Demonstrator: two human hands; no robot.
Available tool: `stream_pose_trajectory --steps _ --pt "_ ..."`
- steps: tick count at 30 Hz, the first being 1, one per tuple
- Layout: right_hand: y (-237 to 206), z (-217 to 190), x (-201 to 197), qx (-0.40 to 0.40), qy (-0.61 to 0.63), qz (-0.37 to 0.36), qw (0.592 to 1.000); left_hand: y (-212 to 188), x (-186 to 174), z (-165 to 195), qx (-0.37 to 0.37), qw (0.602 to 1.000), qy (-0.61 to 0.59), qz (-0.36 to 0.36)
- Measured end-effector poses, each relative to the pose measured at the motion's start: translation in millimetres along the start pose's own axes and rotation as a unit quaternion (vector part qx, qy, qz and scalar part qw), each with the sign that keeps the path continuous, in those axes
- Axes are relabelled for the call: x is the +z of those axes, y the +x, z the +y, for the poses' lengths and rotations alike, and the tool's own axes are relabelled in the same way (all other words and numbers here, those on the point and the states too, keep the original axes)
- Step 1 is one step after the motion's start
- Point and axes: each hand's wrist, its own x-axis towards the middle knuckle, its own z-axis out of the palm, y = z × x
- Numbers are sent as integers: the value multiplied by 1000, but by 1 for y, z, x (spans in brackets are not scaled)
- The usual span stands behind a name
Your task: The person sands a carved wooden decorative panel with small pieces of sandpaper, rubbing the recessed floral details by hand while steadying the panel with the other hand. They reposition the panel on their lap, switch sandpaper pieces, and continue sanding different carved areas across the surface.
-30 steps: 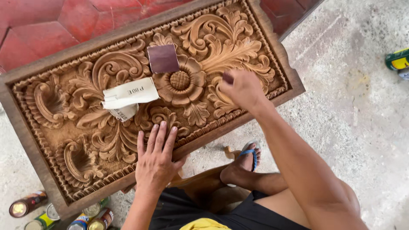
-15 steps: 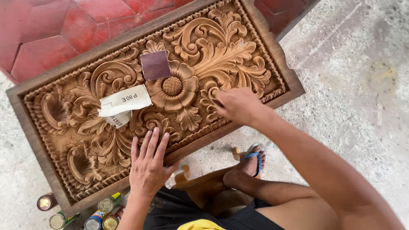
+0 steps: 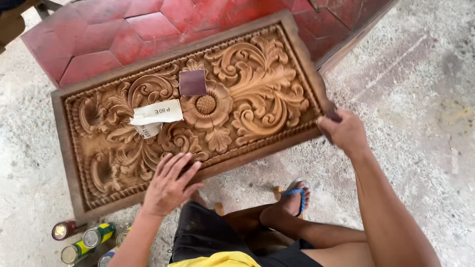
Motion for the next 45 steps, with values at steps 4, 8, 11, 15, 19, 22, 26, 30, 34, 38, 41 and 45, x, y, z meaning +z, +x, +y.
stream_pose_trajectory --steps 4,8,11,15,19,22,26,30,34,38,41,45 --pt "-59 6 13 -61 -43 -3 997 -1 -27 -20 -17 998 -44 46" --pt "-93 -5 30 -82 73 1 994 14 -14 8 -175 976 -129 8" --pt "-111 -17 39 -239 -57 142 959 35 20 39 -396 855 -268 -200" --pt "-146 -23 55 -100 7 124 987 50 30 43 -374 867 -315 -93" --pt "-167 -26 91 30 194 20 980 41 5 44 -415 803 -378 -201" --pt "-181 -30 129 67 415 -72 905 17 -8 66 -332 819 -459 -91" --pt "-190 -44 169 110 598 -168 776 -5 -1 93 -322 745 -582 -45" --pt "-191 -66 170 57 539 -150 827 -2 3 90 -463 559 -685 -65" --pt "-187 -78 136 -307 129 -4 943 5 -9 73 -357 791 -489 -85" --pt "-182 -63 124 -181 206 -168 947 3 -5 68 -375 672 -636 -62" --pt "-178 -44 142 -11 406 -153 901 -2 11 75 -417 498 -759 41" --pt "-184 -28 166 44 522 -156 837 -12 35 96 -482 450 -752 9"
